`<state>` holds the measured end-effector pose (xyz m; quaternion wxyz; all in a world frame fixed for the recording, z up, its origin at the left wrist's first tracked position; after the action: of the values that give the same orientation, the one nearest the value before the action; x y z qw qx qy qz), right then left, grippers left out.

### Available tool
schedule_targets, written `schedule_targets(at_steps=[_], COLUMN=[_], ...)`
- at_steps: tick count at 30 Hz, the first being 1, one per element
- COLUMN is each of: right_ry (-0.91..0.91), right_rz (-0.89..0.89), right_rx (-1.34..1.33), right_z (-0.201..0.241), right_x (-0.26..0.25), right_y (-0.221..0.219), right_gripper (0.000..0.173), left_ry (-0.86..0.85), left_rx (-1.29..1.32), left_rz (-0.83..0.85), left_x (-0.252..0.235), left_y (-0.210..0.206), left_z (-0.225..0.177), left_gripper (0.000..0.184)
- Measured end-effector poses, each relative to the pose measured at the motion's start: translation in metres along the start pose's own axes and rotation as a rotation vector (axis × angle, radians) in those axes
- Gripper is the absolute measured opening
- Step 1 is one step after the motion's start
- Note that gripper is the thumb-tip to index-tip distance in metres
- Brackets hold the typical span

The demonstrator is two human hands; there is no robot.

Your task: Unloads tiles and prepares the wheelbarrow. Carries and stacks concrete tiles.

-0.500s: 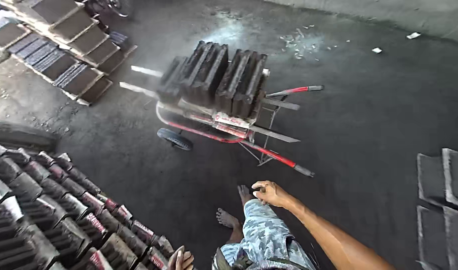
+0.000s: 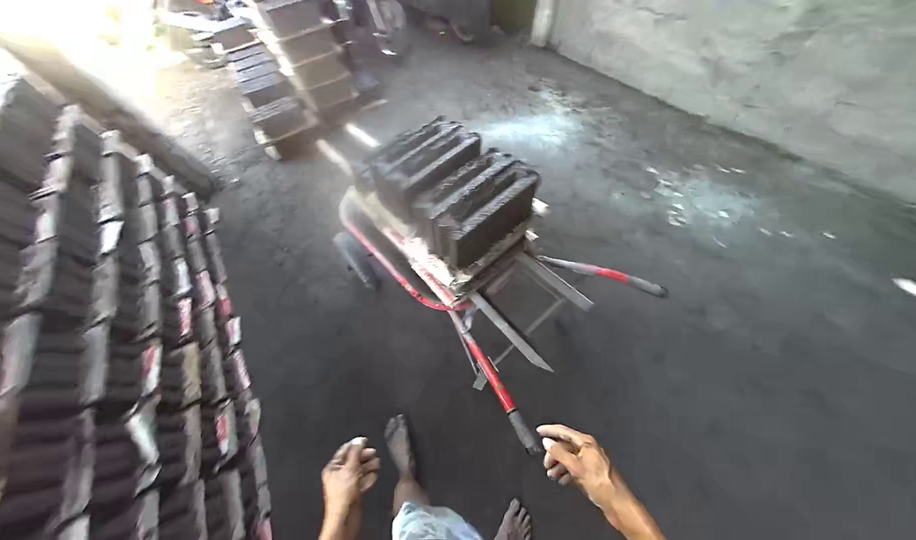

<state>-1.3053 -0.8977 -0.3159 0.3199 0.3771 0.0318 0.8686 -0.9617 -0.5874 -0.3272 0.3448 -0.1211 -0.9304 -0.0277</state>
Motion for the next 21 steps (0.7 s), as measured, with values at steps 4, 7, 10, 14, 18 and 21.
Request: schedule_targets(at_steps=[4, 7, 10, 14, 18, 21], right_ry=[0.239, 0.385, 0.424, 0.192, -0.001, -0.178], right_rz=[0.14, 0.225, 0.254, 0.253, 0.177, 0.035], right_rx=[0.079, 0.24, 0.378, 0.472, 0.422, 0.236], right_z=[0.082, 0.122, 0.136, 0.096, 0.052, 0.039], right_x=[-0.031, -0.073, -0.11, -0.116, -0.145, -0.172], right_y=[0.028, 0.026, 0.023, 0.082, 0.174, 0.235], right_gripper=[0.032, 0.031, 0.032, 0.031, 0.029, 0.029], left_ry=[0.024, 0.061, 0.087, 0.141, 0.114, 0.105], left_rx=[-0.046, 0.001, 0.198, 0.397, 0.553, 0.574], left_rz=[0.173, 0.064, -0.221, -0.429, -0.407, -0.243], left_x=[0.093, 0.119, 0.116, 0.083, 0.034, 0.012], left_y=[-0.034, -0.024, -0.002, -0.024, -0.112, -0.204], left_z=[0.083, 0.138, 0.168, 0.179, 0.123, 0.066], left_gripper=[0.026, 0.022, 0.027, 0.038, 0.039, 0.034])
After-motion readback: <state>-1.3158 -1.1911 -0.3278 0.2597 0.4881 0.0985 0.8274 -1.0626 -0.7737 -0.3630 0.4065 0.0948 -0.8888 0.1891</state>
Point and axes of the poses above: each hand's wrist, its own x-axis away from the middle knuckle, its own y-axis out of the back of the hand, z = x × y, the point moved 10 cm from there along -x, towards the middle knuckle, and after that the axes turned 13 degrees about x, right-handed, at the moved point
